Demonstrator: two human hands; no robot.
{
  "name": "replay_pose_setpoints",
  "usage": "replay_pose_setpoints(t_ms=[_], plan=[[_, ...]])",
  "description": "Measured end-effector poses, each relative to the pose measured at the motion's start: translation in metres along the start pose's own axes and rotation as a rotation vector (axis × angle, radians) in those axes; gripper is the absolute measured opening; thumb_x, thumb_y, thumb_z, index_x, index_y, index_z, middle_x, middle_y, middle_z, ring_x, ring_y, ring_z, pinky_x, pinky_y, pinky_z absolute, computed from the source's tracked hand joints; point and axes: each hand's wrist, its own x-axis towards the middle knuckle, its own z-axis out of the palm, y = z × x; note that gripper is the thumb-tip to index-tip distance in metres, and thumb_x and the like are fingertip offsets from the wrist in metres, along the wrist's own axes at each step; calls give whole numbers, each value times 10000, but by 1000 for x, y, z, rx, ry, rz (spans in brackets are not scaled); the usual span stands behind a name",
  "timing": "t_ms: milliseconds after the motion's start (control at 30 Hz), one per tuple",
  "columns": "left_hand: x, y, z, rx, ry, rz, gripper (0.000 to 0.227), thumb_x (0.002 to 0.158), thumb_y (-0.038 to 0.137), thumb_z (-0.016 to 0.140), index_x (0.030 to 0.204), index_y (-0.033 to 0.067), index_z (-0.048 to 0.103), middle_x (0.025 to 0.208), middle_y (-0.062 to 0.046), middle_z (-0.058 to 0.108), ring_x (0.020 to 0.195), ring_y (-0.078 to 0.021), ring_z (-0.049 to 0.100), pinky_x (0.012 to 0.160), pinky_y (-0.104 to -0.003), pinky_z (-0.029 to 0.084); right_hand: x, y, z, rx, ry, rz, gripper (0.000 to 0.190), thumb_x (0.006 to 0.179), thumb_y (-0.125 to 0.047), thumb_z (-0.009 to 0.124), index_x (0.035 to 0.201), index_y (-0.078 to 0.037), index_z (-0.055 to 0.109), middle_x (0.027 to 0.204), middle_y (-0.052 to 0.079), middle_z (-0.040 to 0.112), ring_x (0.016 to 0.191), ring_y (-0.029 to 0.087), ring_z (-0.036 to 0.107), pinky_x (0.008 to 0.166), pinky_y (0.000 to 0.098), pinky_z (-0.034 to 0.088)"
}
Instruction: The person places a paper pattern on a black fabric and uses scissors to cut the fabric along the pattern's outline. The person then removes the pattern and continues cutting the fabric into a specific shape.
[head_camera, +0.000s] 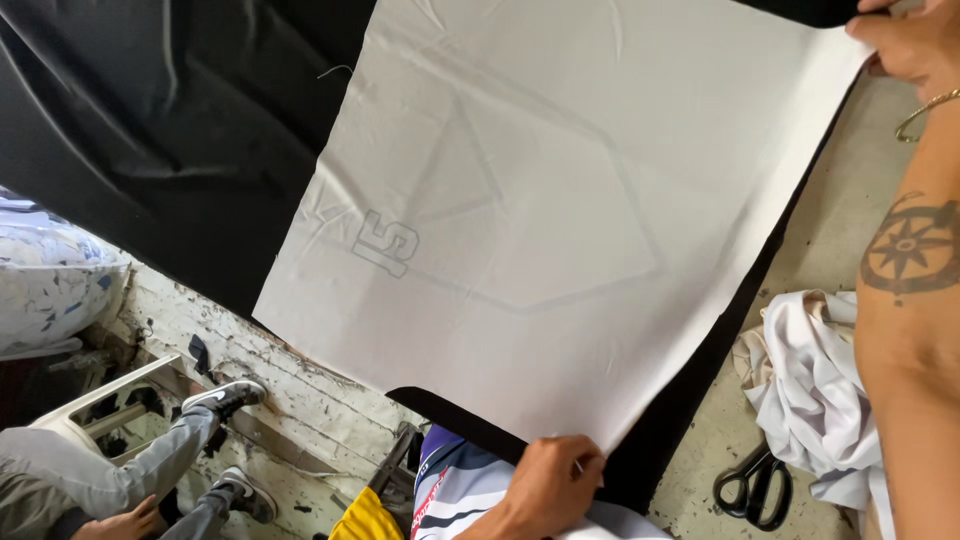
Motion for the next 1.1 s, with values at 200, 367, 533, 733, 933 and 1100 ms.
replay_pose_setpoints(t_ms=[200, 367, 533, 733, 933, 1100], plan=[[-7, -6, -22, -116, 65, -225, 209, 954, 259, 574, 829, 129, 680, 637, 34, 550, 639, -134, 457, 664, -311, 418, 53, 45, 16, 83, -278, -38, 296, 1320, -358, 550, 1349, -72, 621, 1172, 72, 692, 1063, 142, 703, 898, 210, 577], [-10, -4, -20, -132, 91, -272, 215, 951, 261, 548, 875, 136, 706, 634, 28, 628, 631, -139, 536, 688, -295, 449, 14, -14, 20, 106, -224, -1, 168, 1267, -285, 615, 1258, -119, 633, 1120, 30, 696, 1011, 142, 746, 897, 196, 622], [-12, -14, -12, -133, 142, -265, 188, 946, 271, 566, 993, 163, 713, 783, 34, 756, 705, -162, 679, 735, -307, 527, 3, -22, 22, 37, -277, -61, 228, 1310, -257, 529, 1385, -48, 579, 1249, 69, 654, 1068, 207, 706, 914, 279, 569], [-15, -31, -6, 44, 247, -43, 196, 972, 270, 578, 1134, 172, 631, 805, 13, 753, 650, -274, 676, 622, -427, 502, -46, -41, 15, -136, -99, -178, 231, 1306, -178, 626, 1192, -3, 725, 1072, 122, 739, 954, 162, 721, 892, 250, 596], [-18, -33, -12, 161, 271, 37, 73, 972, 237, 576, 939, 173, 564, 819, -49, 629, 651, -348, 591, 559, -473, 429, -146, -127, 21, -574, 124, -695, 329, 1115, -150, 878, 1356, 65, 813, 1223, 214, 785, 1085, 367, 709, 855, 427, 559], [-11, -44, -12, 412, 315, 176, 123, 1016, 235, 577, 1025, 114, 562, 836, -57, 576, 703, -289, 559, 511, -453, 425, -181, -158, 27, -655, -204, -403, 722, 1039, -460, 574, 1515, 74, 475, 1644, 267, 373, 1473, 500, 236, 1137, 618, 241]])
